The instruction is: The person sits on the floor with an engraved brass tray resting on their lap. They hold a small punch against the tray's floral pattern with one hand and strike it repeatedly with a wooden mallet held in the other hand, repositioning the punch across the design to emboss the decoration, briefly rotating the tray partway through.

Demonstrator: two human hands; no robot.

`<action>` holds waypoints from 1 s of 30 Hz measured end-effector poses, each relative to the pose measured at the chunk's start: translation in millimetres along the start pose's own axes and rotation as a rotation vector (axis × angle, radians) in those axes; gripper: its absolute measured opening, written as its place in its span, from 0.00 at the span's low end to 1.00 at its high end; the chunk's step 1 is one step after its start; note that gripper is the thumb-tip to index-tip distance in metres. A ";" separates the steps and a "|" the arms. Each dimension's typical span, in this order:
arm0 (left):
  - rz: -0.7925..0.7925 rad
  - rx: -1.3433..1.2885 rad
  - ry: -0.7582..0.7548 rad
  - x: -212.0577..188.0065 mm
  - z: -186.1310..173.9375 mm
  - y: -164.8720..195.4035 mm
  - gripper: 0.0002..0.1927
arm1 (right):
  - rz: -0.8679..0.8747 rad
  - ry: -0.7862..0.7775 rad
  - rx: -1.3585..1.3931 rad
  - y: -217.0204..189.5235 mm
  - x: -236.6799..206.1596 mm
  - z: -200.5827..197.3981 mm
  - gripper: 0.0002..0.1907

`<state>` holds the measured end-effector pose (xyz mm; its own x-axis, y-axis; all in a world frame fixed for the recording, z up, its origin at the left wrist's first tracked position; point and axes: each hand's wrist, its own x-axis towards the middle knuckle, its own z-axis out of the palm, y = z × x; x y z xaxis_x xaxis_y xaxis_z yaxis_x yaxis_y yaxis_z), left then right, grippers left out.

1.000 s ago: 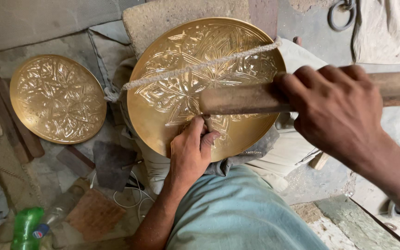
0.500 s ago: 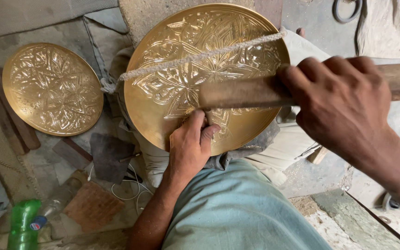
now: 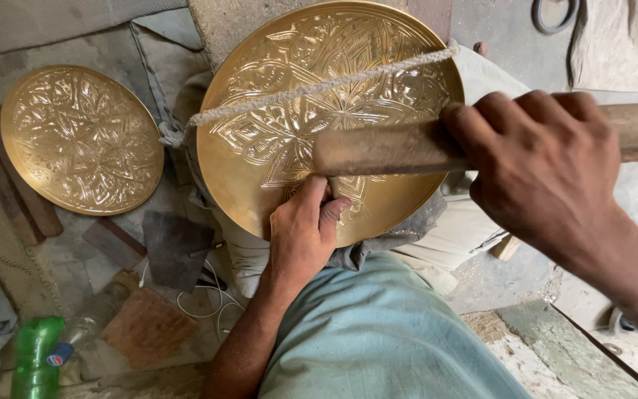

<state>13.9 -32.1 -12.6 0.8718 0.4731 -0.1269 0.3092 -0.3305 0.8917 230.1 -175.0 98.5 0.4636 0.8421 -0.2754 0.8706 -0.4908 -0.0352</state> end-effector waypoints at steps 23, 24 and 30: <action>0.002 -0.019 0.001 -1.8 1.4 -0.4 0.14 | -0.004 0.016 0.036 -5.6 -10.8 -10.6 0.20; 0.017 -0.026 0.022 -1.9 1.5 -0.9 0.14 | 0.032 -0.115 -0.133 -6.2 -12.4 -10.0 0.15; 0.019 0.009 0.008 -1.4 0.6 0.7 0.11 | 0.109 -0.161 -0.123 -11.2 -24.0 -4.6 0.18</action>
<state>13.1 -33.5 -12.0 0.8746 0.4732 -0.1061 0.2955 -0.3466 0.8903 210.0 -188.7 109.9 0.5322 0.7344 -0.4212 0.8349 -0.5377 0.1174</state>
